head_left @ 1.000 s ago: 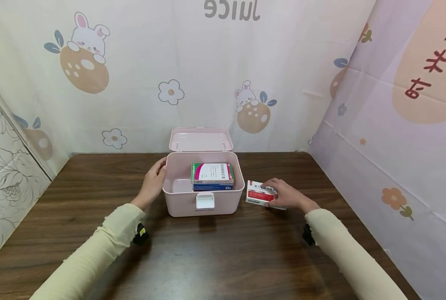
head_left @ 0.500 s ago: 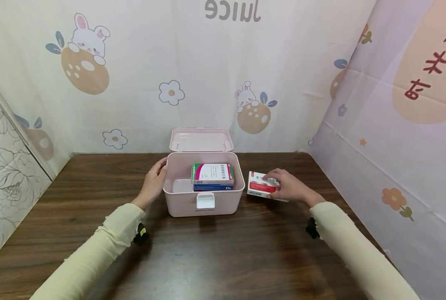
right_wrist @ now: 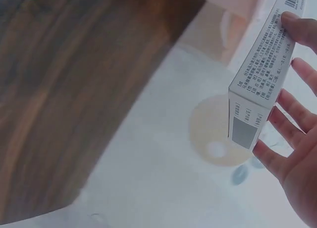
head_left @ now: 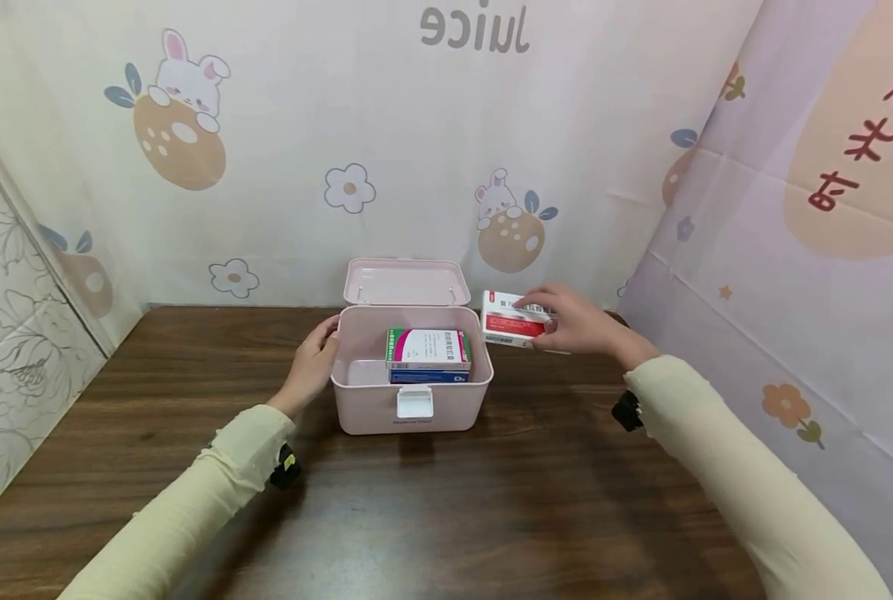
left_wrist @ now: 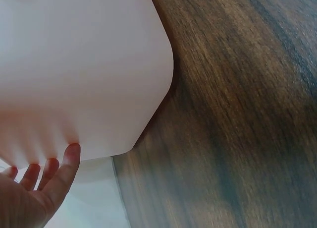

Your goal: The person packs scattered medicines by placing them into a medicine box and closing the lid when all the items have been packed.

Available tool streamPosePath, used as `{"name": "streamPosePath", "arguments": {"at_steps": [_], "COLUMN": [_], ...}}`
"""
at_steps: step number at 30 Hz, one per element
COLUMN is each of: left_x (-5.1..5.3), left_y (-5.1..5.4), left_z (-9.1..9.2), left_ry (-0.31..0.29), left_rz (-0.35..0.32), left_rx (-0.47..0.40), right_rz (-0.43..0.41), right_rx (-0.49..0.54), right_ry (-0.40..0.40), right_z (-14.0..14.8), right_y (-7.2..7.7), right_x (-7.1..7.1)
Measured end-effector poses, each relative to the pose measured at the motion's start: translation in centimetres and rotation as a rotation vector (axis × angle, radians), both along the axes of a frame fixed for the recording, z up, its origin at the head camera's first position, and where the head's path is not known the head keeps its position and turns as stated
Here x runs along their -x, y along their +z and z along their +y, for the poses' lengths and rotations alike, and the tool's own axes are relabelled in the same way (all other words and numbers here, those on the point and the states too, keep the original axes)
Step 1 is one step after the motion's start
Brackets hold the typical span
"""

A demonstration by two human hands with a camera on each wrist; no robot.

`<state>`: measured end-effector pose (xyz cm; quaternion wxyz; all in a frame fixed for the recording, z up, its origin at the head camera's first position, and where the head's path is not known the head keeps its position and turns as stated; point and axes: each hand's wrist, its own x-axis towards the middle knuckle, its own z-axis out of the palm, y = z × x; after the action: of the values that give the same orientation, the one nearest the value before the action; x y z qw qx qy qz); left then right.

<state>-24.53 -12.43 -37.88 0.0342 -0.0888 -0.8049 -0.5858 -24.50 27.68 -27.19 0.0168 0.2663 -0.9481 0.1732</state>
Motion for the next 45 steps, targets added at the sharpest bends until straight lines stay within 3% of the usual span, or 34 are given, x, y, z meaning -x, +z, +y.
{"name": "streamPosePath", "arguments": {"at_steps": [6, 12, 27, 45], "left_x": [0.0, 0.0, -0.1, -0.2], "left_y": [-0.1, -0.3, -0.4, -0.4], "left_z": [0.0, 0.1, 0.7, 0.6], "left_ry": [0.008, 0.011, 0.036, 0.028], "left_rz": [0.000, 0.004, 0.048, 0.033], "left_rx": [0.008, 0.005, -0.009, -0.025], "right_rz": [-0.013, -0.003, -0.068, -0.130], "right_rx": [0.007, -0.022, -0.044, -0.075], "right_ry": [0.036, 0.092, 0.140, 0.159], "right_z": [-3.1, -6.0, -10.7, -12.2], "right_y": [1.8, 2.1, -1.0, -3.3], "right_x": [0.9, 1.8, 3.7, 4.4]}}
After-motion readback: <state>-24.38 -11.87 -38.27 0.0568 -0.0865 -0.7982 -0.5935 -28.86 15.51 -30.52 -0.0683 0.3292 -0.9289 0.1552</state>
